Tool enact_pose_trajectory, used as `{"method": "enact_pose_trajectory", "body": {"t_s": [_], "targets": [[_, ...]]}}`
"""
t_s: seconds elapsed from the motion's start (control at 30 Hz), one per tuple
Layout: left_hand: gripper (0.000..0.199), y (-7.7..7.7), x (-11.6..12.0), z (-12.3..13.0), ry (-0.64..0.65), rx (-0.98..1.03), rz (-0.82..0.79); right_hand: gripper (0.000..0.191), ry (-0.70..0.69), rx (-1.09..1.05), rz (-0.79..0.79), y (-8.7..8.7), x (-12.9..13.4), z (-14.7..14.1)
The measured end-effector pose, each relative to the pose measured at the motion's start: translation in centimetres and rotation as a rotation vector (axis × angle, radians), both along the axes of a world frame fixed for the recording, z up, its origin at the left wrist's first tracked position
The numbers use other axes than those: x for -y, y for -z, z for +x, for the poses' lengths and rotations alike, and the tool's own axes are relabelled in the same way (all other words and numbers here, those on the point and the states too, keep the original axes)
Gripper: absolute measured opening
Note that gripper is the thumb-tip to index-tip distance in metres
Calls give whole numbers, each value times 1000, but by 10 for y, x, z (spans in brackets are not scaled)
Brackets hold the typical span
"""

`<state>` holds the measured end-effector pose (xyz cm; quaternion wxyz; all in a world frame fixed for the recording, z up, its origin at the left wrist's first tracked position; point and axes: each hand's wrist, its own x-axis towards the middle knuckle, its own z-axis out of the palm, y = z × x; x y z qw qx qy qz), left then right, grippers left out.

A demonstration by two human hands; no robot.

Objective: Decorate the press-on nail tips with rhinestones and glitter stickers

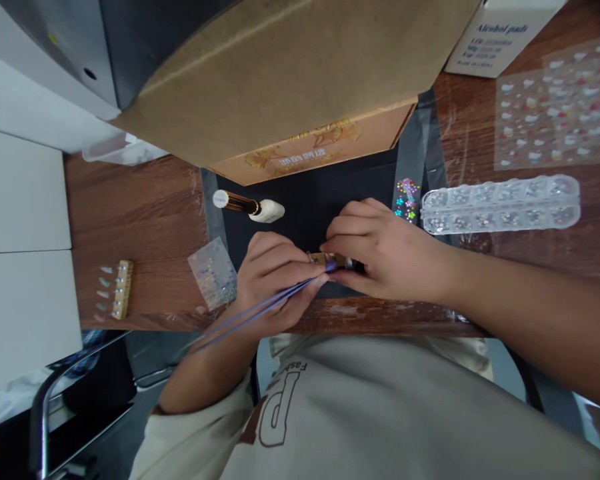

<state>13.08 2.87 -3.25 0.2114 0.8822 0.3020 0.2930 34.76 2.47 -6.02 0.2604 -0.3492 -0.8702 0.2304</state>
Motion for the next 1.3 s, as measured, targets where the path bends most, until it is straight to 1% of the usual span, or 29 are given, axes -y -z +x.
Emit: {"method": "enact_pose_trajectory", "body": {"t_s": [0.1, 0.27, 0.47, 0.63, 0.77, 0.93, 1.1, 1.17, 1.3], "targets": [[13, -1, 0, 1, 7, -25, 23, 20, 5, 6, 4, -1, 0, 0], [12, -2, -2, 3, -43, -37, 24, 20, 8, -3, 3, 0, 0, -1], [15, -1, -1, 4, -53, -48, -19, 22, 9, 1, -5, 0, 0, -1], [13, -2, -3, 5, -35, -54, 9, 23, 7, 10, 3, -1, 0, -1], [11, -4, -2, 4, -12, -76, 2, 23, 3, 21, -16, -2, 0, -1], [11, -7, 0, 3, 2, -95, -17, 20, 5, 26, -22, -1, 1, -1], [10, -9, 0, 3, 41, -108, 10, 18, 4, 27, -30, -1, 1, -1], [10, -9, 0, 2, 8, -70, 19, 19, 6, 24, -31, -2, 1, -1], [6, -8, 2, -3, -213, 72, 53, 23, 4, 12, -29, -2, 0, 0]]}}
